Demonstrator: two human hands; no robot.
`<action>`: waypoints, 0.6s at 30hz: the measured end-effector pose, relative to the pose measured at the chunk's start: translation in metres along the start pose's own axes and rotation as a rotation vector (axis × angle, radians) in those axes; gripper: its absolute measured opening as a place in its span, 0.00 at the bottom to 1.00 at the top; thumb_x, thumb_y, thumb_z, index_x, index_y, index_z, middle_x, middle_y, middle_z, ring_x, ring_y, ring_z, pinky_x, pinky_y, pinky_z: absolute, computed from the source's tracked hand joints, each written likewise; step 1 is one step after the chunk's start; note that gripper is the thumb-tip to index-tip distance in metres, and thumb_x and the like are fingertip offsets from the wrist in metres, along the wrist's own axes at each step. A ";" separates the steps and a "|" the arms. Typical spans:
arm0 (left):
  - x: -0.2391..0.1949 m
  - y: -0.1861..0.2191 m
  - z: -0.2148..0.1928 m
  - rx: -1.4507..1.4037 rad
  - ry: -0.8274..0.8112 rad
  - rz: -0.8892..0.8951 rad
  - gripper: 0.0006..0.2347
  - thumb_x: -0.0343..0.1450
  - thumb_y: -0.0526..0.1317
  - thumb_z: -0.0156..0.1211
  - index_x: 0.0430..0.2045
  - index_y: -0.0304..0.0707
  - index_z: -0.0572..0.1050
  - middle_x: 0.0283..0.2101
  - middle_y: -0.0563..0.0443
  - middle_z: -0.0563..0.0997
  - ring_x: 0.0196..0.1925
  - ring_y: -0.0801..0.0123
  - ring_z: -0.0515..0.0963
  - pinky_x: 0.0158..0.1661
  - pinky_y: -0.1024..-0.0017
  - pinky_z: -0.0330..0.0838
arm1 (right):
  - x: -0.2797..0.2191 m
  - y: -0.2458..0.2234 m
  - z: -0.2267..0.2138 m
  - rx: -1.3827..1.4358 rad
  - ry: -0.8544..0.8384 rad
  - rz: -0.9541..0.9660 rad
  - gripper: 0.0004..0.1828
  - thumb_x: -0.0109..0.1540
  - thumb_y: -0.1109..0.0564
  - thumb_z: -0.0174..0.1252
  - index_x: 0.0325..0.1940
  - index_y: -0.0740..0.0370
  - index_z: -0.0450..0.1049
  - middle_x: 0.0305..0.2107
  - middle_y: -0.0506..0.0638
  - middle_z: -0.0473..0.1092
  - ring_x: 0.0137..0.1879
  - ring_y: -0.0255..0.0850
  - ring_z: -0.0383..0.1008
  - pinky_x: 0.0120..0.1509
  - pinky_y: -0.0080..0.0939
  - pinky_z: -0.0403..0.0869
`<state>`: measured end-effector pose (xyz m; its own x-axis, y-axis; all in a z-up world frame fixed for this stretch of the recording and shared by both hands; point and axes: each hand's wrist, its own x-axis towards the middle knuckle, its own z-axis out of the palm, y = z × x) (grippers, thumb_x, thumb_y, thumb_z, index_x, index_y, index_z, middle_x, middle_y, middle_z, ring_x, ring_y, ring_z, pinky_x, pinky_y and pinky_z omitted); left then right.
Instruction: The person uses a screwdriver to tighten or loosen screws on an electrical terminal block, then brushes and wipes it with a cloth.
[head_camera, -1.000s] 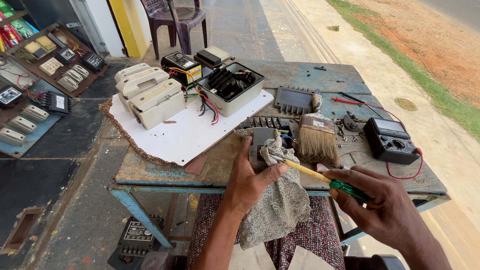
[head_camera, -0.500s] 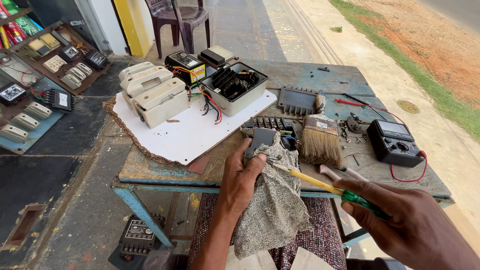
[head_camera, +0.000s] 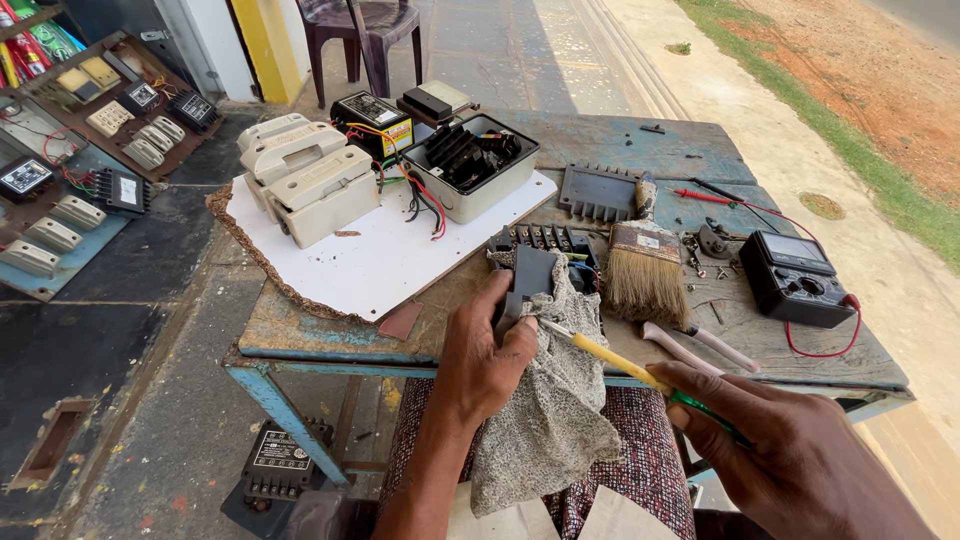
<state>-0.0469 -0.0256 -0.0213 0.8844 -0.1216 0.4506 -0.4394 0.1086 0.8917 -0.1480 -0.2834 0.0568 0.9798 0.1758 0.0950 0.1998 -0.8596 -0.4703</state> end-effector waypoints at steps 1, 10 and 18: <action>-0.001 0.000 0.000 0.053 -0.009 0.015 0.11 0.68 0.40 0.52 0.39 0.31 0.73 0.22 0.58 0.68 0.22 0.78 0.66 0.22 0.70 0.61 | -0.001 0.000 0.003 -0.011 -0.066 0.058 0.29 0.60 0.49 0.61 0.67 0.42 0.76 0.35 0.48 0.82 0.31 0.40 0.78 0.35 0.45 0.77; 0.004 0.003 -0.007 0.155 -0.051 0.003 0.10 0.68 0.42 0.50 0.36 0.36 0.70 0.15 0.55 0.65 0.17 0.75 0.61 0.20 0.65 0.56 | 0.013 0.007 0.018 0.629 -0.243 0.530 0.21 0.68 0.48 0.56 0.66 0.46 0.76 0.19 0.56 0.66 0.22 0.43 0.58 0.28 0.49 0.57; 0.004 -0.001 0.004 0.418 0.077 0.080 0.08 0.71 0.43 0.49 0.29 0.37 0.68 0.15 0.56 0.70 0.15 0.74 0.71 0.17 0.67 0.67 | -0.006 -0.037 0.028 -0.554 -0.172 0.174 0.31 0.66 0.42 0.55 0.75 0.22 0.61 0.26 0.42 0.77 0.31 0.37 0.79 0.39 0.43 0.77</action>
<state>-0.0442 -0.0305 -0.0199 0.8473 -0.0536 0.5284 -0.5188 -0.2962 0.8019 -0.1610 -0.2391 0.0488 0.9932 0.0454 -0.1072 0.0526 -0.9965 0.0653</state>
